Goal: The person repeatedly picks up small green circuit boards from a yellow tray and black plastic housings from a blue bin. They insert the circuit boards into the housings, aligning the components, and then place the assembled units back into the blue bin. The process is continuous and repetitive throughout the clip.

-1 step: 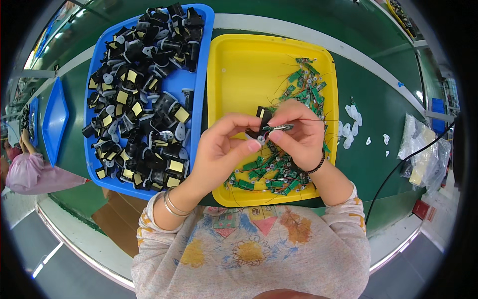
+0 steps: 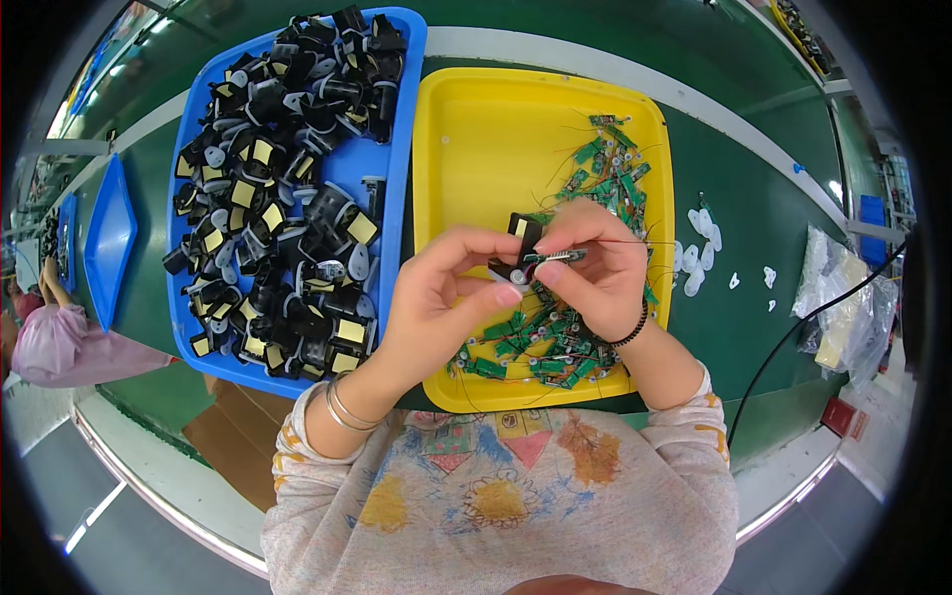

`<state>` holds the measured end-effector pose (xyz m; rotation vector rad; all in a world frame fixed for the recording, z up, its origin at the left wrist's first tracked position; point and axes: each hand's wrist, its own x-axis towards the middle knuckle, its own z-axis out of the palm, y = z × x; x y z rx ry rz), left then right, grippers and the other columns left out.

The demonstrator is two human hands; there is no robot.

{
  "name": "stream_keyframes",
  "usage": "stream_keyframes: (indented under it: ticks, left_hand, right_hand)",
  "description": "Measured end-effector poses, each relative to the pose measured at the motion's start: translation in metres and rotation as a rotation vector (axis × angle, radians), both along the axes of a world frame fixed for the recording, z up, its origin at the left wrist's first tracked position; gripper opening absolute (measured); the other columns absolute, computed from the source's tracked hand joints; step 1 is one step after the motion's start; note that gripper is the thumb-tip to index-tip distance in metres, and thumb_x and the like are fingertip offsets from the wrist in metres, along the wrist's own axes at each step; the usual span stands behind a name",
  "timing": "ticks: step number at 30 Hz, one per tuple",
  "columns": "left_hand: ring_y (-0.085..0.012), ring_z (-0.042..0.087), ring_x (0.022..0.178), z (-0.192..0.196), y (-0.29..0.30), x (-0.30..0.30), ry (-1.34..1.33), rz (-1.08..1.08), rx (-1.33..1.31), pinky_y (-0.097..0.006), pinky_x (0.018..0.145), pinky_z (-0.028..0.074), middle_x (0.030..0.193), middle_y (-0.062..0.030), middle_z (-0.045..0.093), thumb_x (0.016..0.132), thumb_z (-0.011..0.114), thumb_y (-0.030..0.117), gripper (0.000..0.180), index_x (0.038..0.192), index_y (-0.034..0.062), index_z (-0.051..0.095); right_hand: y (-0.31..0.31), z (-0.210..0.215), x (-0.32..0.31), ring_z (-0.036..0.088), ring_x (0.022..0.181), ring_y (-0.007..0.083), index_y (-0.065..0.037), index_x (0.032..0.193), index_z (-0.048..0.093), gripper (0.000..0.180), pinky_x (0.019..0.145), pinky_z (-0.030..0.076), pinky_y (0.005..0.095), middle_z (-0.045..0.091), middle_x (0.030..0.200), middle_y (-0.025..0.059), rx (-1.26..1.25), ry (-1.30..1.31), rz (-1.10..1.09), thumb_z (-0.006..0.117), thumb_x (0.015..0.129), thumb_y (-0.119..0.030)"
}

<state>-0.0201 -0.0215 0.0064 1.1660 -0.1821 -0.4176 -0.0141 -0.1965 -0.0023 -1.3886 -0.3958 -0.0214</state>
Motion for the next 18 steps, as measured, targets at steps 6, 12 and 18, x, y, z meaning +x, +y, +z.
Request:
stream_keyframes:
  ticks: [6,12,18]
  left_hand:
    - [-0.0145,0.054,0.095,-0.0004,0.0043,0.0021,-0.209,0.009,0.27,-0.027,0.079,0.048,0.097,-0.0083,0.057,0.074,0.063,-0.001,0.034,0.106,-0.0016,0.051]
    - [-0.0129,0.053,0.095,-0.0043,0.0029,0.0044,0.067,0.038,0.014,-0.027,0.08,0.046,0.1,-0.0082,0.056,0.075,0.06,-0.004,0.033,0.107,-0.0032,0.049]
    - [-0.016,0.053,0.098,-0.0047,0.0019,0.0031,0.052,0.052,-0.005,-0.029,0.086,0.042,0.102,-0.0107,0.056,0.076,0.058,-0.001,0.031,0.106,-0.0023,0.048]
  right_hand:
    - [-0.0004,0.0009,0.0011,0.055,0.075,0.0141,0.0,0.085,0.059,0.018,0.067,0.047,0.0237,0.055,0.083,0.0076,-0.053,0.031,-0.014,0.065,0.069,0.007]
    - [-0.0019,0.0024,0.0028,0.056,0.065,0.0184,-0.002,0.08,0.062,0.018,0.06,0.046,0.0257,0.059,0.075,0.0086,-0.367,-0.371,-0.217,0.068,0.064,0.005]
    - [0.0026,-0.0008,0.0018,0.058,0.062,0.0203,-0.002,0.079,0.062,0.016,0.054,0.046,0.0264,0.059,0.072,0.0089,-0.417,-0.529,-0.27,0.068,0.064,0.003]
